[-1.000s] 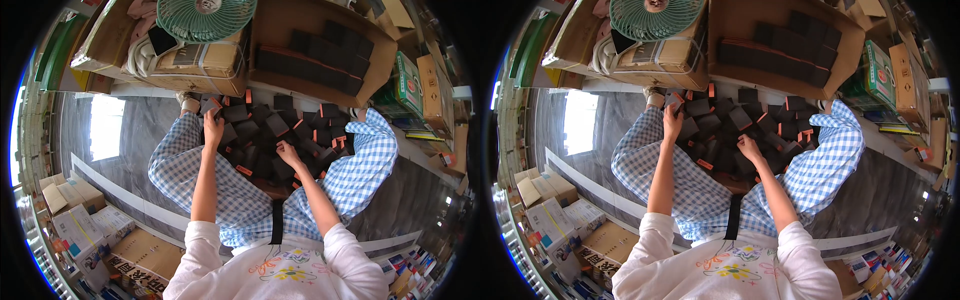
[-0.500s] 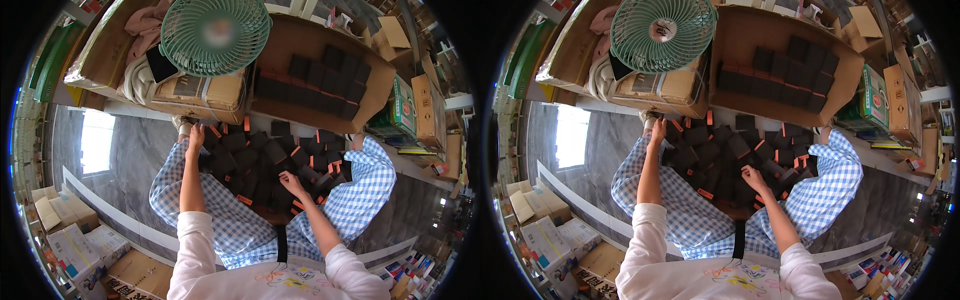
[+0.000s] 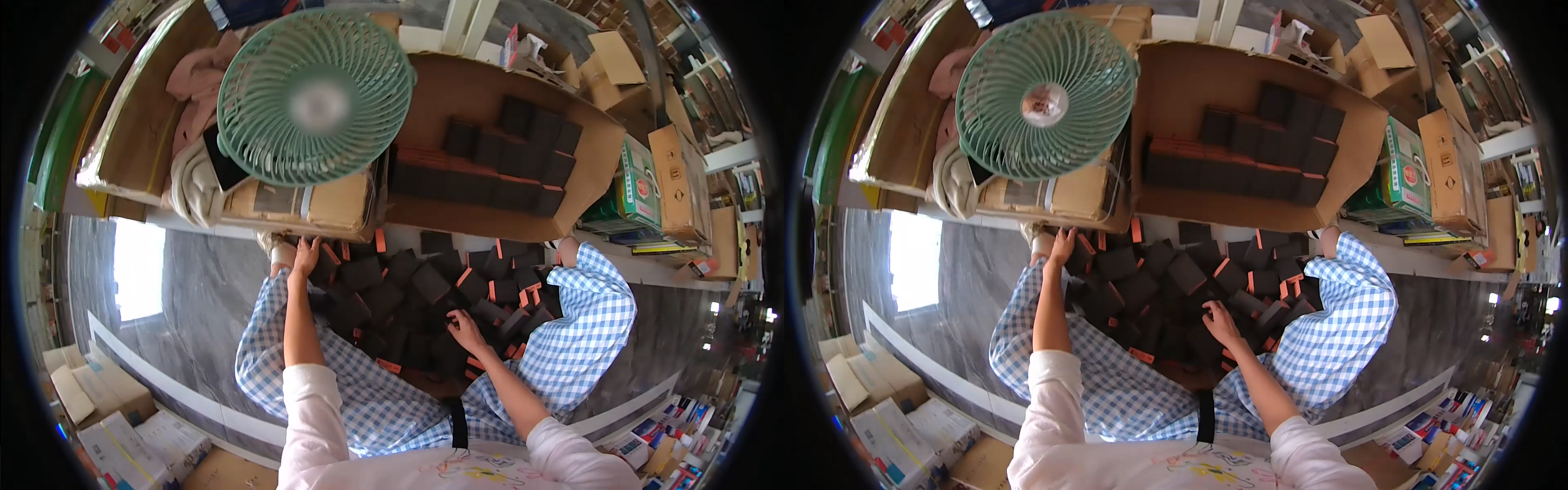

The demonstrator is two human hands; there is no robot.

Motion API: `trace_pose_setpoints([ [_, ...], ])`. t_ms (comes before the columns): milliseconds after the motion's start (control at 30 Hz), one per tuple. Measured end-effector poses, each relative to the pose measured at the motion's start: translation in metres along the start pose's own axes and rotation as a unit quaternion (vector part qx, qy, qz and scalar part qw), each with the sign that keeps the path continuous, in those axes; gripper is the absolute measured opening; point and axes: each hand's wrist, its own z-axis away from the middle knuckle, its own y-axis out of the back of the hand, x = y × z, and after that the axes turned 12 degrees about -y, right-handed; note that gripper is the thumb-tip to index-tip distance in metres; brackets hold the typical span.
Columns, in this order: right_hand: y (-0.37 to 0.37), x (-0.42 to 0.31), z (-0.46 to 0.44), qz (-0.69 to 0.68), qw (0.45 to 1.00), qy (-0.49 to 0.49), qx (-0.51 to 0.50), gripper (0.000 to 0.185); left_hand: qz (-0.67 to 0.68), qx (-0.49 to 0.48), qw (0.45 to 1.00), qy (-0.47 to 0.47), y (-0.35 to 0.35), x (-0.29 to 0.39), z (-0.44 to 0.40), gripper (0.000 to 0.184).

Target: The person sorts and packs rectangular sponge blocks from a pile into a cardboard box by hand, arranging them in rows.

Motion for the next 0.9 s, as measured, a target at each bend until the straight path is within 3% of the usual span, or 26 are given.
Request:
trace_pose_setpoints([
  [67, 0.0, 0.0, -0.003, -0.015, 1.0, -0.003, 0.004, 0.025, -0.125, 0.006, 0.992, 0.017, 0.0, 0.005, 0.003, 0.085],
  [133, 0.003, -0.001, -0.006, -0.006, 1.0, -0.008, 0.001, 0.026, -0.125, 0.016, 0.992, 0.025, -0.01, -0.025, -0.01, 0.087],
  [200, 0.003, -0.002, -0.005, 0.001, 1.0, -0.015, 0.003, 0.027, -0.157, 0.009, 0.987, -0.043, -0.029, -0.077, -0.026, 0.084],
  [300, 0.001, 0.002, -0.005, 0.007, 1.0, -0.016, 0.014, 0.027, -0.103, 0.031, 0.994, -0.021, -0.011, -0.03, 0.001, 0.081],
  [333, -0.001, 0.004, -0.006, -0.003, 0.999, -0.005, 0.032, 0.026, -0.148, 0.058, 0.984, -0.077, -0.013, -0.031, 0.004, 0.08],
  [467, -0.017, 0.02, -0.013, -0.071, 0.99, -0.073, 0.094, 0.023, -0.123, 0.079, 0.989, -0.004, 0.004, 0.023, 0.038, 0.074],
  [533, -0.025, 0.02, -0.012, -0.085, 0.989, -0.061, 0.103, 0.022, -0.014, 0.125, 0.989, -0.083, 0.006, 0.023, 0.044, 0.067],
  [667, -0.031, 0.011, -0.005, -0.065, 0.993, -0.05, 0.085, 0.023, 0.02, 0.153, 0.979, -0.131, 0.009, 0.034, 0.061, 0.056],
  [700, -0.032, 0.012, -0.004, -0.063, 0.994, -0.038, 0.081, 0.024, 0.054, 0.16, 0.98, -0.102, 0.011, 0.054, 0.071, 0.053],
  [900, -0.024, 0.004, 0.001, -0.066, 0.994, -0.041, 0.077, 0.023, -0.056, 0.141, 0.968, -0.202, -0.012, 0.127, 0.127, 0.058],
])
